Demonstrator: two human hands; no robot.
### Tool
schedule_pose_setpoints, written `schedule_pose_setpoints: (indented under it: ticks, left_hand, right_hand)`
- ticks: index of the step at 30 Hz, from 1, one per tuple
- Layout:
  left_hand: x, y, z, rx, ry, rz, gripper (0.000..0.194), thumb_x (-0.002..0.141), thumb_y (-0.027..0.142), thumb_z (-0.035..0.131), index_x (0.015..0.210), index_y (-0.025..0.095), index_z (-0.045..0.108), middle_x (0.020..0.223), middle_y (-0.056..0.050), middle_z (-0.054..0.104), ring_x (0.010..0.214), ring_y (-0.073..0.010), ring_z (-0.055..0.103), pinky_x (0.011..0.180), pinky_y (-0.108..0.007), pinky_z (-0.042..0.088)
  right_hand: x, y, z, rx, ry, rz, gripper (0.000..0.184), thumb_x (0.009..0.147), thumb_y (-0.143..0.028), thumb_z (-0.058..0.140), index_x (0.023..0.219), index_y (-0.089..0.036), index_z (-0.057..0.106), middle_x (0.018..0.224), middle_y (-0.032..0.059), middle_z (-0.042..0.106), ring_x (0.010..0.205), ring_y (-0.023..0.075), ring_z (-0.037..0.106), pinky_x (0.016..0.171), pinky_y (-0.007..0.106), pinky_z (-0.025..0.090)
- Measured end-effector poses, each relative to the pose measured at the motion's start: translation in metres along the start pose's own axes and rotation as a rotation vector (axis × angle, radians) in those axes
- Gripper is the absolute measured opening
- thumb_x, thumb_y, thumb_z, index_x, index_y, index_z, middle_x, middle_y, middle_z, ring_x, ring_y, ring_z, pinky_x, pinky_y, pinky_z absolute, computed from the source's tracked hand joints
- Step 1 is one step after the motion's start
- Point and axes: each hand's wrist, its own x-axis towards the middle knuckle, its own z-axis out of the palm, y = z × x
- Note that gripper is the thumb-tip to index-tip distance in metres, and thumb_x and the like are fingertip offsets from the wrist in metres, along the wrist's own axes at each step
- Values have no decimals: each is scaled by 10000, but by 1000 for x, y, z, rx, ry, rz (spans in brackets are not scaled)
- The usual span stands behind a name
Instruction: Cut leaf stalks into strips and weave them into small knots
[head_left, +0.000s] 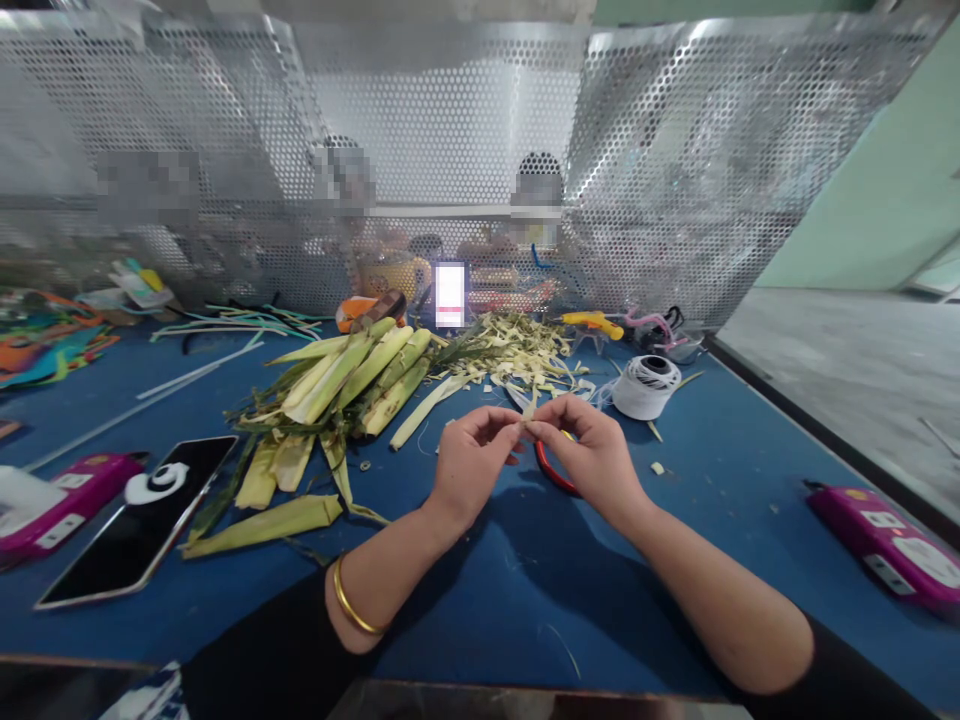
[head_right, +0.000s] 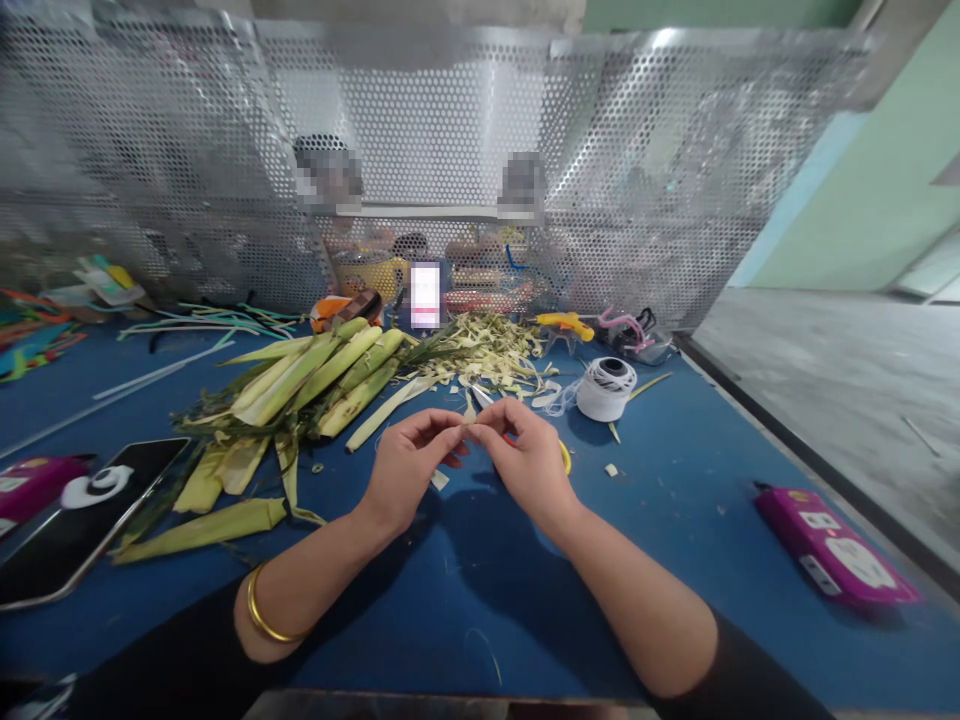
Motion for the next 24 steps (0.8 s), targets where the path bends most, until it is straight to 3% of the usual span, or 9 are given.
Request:
schedule_pose_setpoints:
  ticks: [6,9,14,19,24]
  left_hand:
    - [0,-1,-1,67,-35,11,118,775,270,604,793,163,651,697,-16,686,595,-123,616,572,-230,505]
    - [2,-1,-3,168,-31,57,127,793,282,592,782,167,645,686,-12,674,588,-120,604,570,-226,490]
    - [5,2,-7,277,-59,94,142,792,288,595,728,172,648,639,-6,640,589,-119,583,571,-223,468]
    - [5,4,-5,69,-38,-81,190,745,344,653,686,162,648,586,-5,604,545,-117,559,518,-221,452]
    - [4,3,-1,-101,3,-211,304,679,441,726,655,148,645,614,-22,637,553,-118,583,549,-237,480]
  right_hand:
    - [2,4,3,256,-40,70,208,769,-313,644,927,-217,548,712,-1,658,669,169,624,664,308,472]
    - [4,4,2,219,-98,45,121,786,-313,622,822,-204,588,705,1,639,670,156,598,662,294,454]
    - [6,2,-5,48,-100,-29,166,791,-316,620,692,-197,562,645,-24,567,620,122,489,617,264,394]
    - [4,4,0,16,-101,-3,209,803,-341,602,665,-196,546,621,-19,564,604,124,487,597,263,401]
    - [2,9,11,232,-97,119,220,758,-404,627,720,-190,585,655,3,623,637,153,577,631,294,471]
